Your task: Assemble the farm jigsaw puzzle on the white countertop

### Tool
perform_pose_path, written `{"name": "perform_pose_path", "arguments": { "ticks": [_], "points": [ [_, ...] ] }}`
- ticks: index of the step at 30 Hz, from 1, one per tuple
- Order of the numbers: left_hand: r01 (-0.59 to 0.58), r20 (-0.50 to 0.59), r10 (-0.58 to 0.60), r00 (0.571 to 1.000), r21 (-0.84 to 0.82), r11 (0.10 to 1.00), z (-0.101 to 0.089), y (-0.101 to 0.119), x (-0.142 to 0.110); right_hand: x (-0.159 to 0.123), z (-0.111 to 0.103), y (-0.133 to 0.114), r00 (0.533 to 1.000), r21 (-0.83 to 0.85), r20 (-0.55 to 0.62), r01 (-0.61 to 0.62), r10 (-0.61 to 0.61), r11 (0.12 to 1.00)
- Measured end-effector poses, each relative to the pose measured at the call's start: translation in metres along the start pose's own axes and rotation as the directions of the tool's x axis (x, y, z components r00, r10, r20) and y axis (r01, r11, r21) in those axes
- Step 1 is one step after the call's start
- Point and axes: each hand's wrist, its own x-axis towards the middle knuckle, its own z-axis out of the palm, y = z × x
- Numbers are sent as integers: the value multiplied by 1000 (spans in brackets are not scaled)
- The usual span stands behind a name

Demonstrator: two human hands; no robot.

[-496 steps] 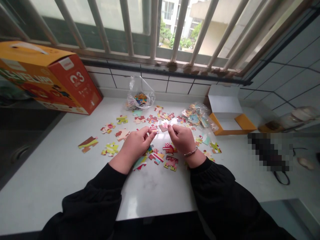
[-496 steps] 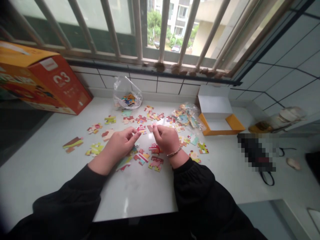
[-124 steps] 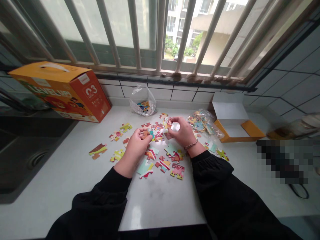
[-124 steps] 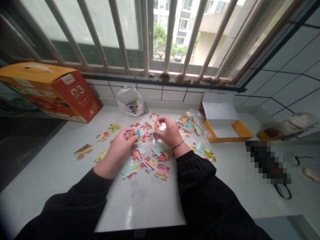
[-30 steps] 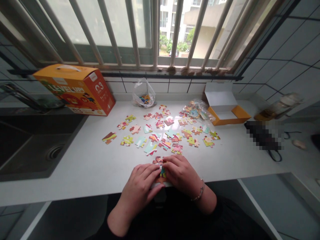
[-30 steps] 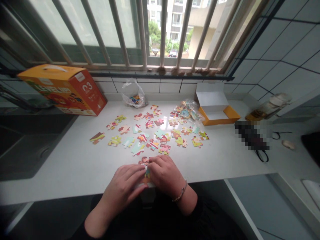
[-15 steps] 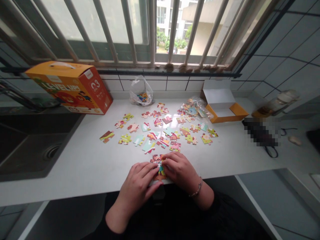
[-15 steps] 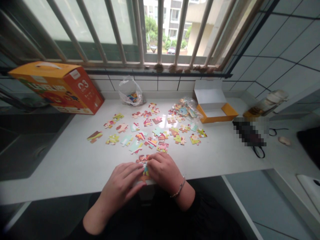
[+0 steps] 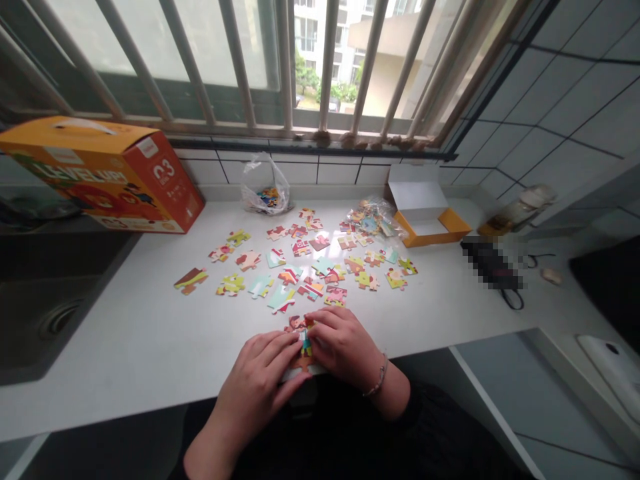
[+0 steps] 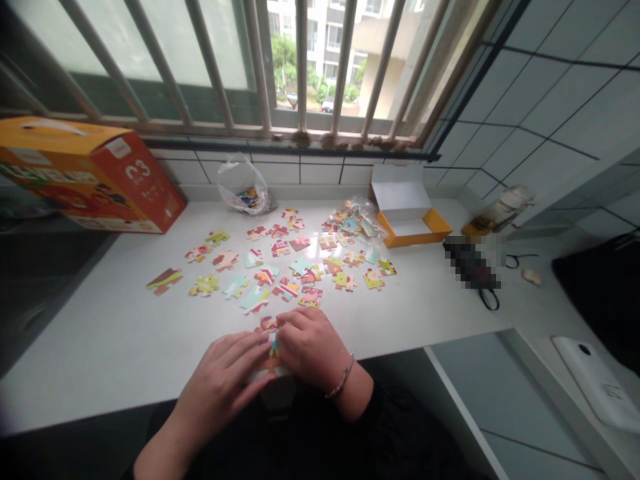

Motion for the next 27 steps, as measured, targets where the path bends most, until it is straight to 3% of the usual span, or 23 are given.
{"name": "perform_pose_path", "arguments": {
  "ticks": [27],
  "points": [
    [8,31,-8,999,24,1000,3,-2,2,4,-4,-2,1000,24,9,-27,27,999]
  ]
}}
